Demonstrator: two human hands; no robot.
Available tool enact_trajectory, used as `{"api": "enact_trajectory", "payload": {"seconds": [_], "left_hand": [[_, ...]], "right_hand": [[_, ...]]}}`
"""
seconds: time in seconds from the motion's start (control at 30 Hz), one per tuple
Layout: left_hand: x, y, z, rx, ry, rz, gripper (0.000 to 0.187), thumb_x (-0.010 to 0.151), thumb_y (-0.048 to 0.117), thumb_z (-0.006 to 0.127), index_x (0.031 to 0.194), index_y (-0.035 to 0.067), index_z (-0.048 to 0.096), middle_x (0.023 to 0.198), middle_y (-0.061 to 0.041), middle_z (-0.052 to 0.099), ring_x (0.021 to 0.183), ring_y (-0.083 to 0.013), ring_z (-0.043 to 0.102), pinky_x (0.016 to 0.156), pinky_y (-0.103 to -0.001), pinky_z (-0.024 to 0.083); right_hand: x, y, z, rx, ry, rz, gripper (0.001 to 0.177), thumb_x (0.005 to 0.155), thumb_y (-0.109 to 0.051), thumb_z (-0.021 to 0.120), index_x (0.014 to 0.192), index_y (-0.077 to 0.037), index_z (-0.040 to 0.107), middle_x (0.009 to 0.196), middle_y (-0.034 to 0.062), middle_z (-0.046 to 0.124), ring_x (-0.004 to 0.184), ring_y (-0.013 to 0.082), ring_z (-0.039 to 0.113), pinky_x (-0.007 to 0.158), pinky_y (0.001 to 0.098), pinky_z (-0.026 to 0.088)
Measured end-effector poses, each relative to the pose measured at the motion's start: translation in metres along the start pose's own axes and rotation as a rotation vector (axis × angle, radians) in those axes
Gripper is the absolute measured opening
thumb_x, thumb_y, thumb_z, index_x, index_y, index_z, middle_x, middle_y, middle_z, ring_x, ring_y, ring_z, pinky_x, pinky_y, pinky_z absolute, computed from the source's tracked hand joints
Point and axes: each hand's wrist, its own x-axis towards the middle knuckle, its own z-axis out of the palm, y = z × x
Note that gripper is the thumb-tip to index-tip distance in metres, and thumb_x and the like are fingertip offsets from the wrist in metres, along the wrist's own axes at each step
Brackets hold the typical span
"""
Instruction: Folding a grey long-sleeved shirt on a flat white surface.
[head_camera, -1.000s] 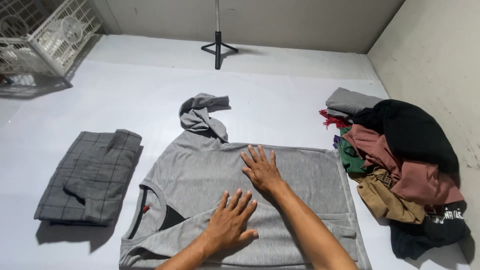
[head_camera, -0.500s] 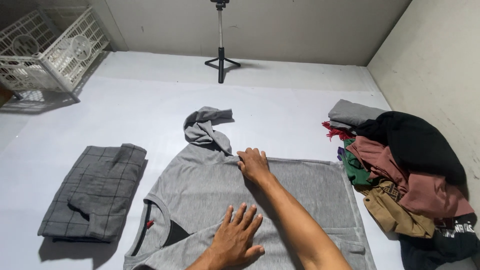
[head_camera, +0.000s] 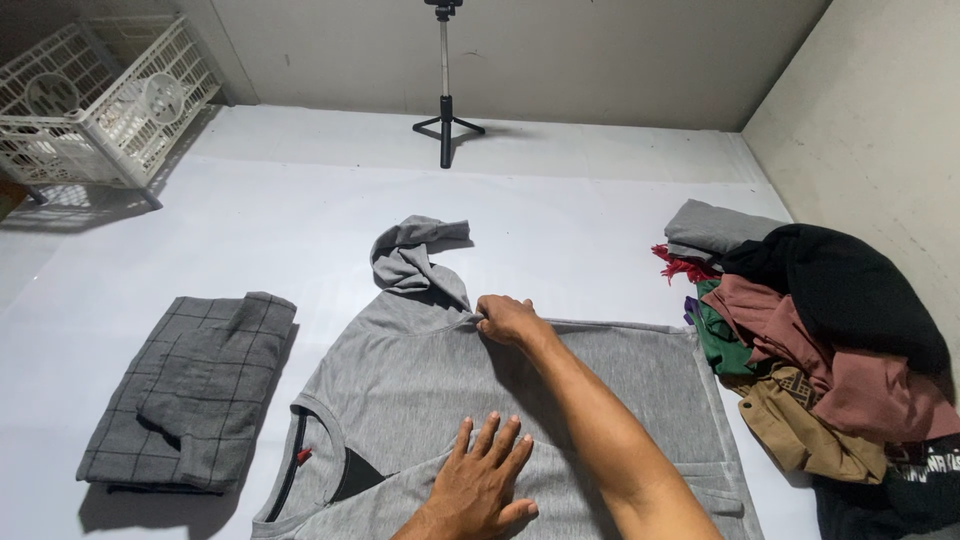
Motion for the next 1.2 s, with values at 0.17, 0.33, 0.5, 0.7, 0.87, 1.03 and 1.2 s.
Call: {"api": "enact_trajectory", "payload": {"seconds": [0.17,0.33,0.5,0.7,0.87,1.03,1.2], "left_hand": [[0.001,-0.003,0.007,0.006,-0.022,-0.011,0.09,0.097,0.074,0.039,0.158,0.009,0.034,0.166,-0.025,0.019,0.153,-0.0487,0.009,0.117,-0.072,0.003],[0.005,-0.029,0.055,0.225,0.225,0.082,0.089,0.099,0.079,0.035,0.158,0.013,0.034,0.166,-0.022,0.019,0.152,-0.0457,0.01,0.116,-0.069,0.004],[0.005,-0.033,0.061,0.388,0.434,0.172,0.087,0.101,0.081,0.036,0.156,0.014,0.035,0.164,-0.022,0.02,0.15,-0.0446,0.011,0.113,-0.066,0.005],[-0.002,0.006,-0.009,0.027,0.017,-0.001,0.088,0.096,0.069,0.048,0.158,0.009,0.033,0.167,-0.023,0.02,0.153,-0.0467,0.011,0.117,-0.069,0.005],[0.003,-0.025,-0.006,-0.008,0.165,0.014,0.078,0.096,0.059,0.054,0.155,0.008,0.04,0.162,-0.017,0.032,0.151,-0.0416,0.023,0.117,-0.067,0.012],[0.005,-0.077,-0.037,0.076,0.341,-0.238,0.058,0.103,0.052,0.045,0.149,0.016,0.05,0.154,-0.007,0.047,0.145,-0.0301,0.044,0.126,-0.061,0.025],[-0.004,-0.122,-0.035,0.254,0.233,-0.351,0.069,0.096,0.062,0.045,0.155,0.026,0.037,0.166,-0.009,0.02,0.152,-0.0372,0.014,0.118,-0.065,0.009]], "right_hand": [[0.004,0.003,0.001,0.0,-0.019,-0.005,0.022,0.091,-0.022,0.07,0.112,-0.018,0.065,0.109,0.0044,0.073,0.11,0.0271,0.066,0.105,0.0568,0.038],[0.003,0.0,0.0,0.034,0.027,-0.043,0.03,0.089,-0.018,0.071,0.117,-0.021,0.064,0.113,0.0018,0.071,0.112,0.0238,0.064,0.105,0.0523,0.038],[-0.004,-0.002,0.006,0.055,0.14,-0.027,0.031,0.094,-0.022,0.068,0.125,-0.022,0.064,0.111,0.0018,0.074,0.112,0.021,0.064,0.108,0.0476,0.037],[-0.05,0.007,0.025,-0.004,0.497,-0.248,0.051,0.086,-0.023,0.076,0.134,-0.016,0.059,0.13,0.009,0.062,0.127,0.0285,0.052,0.111,0.059,0.031],[-0.117,0.034,0.049,0.009,0.486,-0.315,0.059,0.091,-0.035,0.07,0.143,-0.016,0.052,0.146,0.0123,0.05,0.141,0.034,0.041,0.115,0.0615,0.028],[-0.142,0.072,0.071,-0.097,0.354,-0.169,0.062,0.096,-0.049,0.058,0.15,-0.02,0.046,0.162,0.0096,0.033,0.153,0.0349,0.02,0.118,0.0651,0.014],[-0.157,0.093,0.057,-0.218,0.232,0.006,0.073,0.098,-0.063,0.04,0.16,-0.027,0.024,0.17,0.0036,0.01,0.157,0.0297,0.003,0.123,0.0593,-0.001]]}}
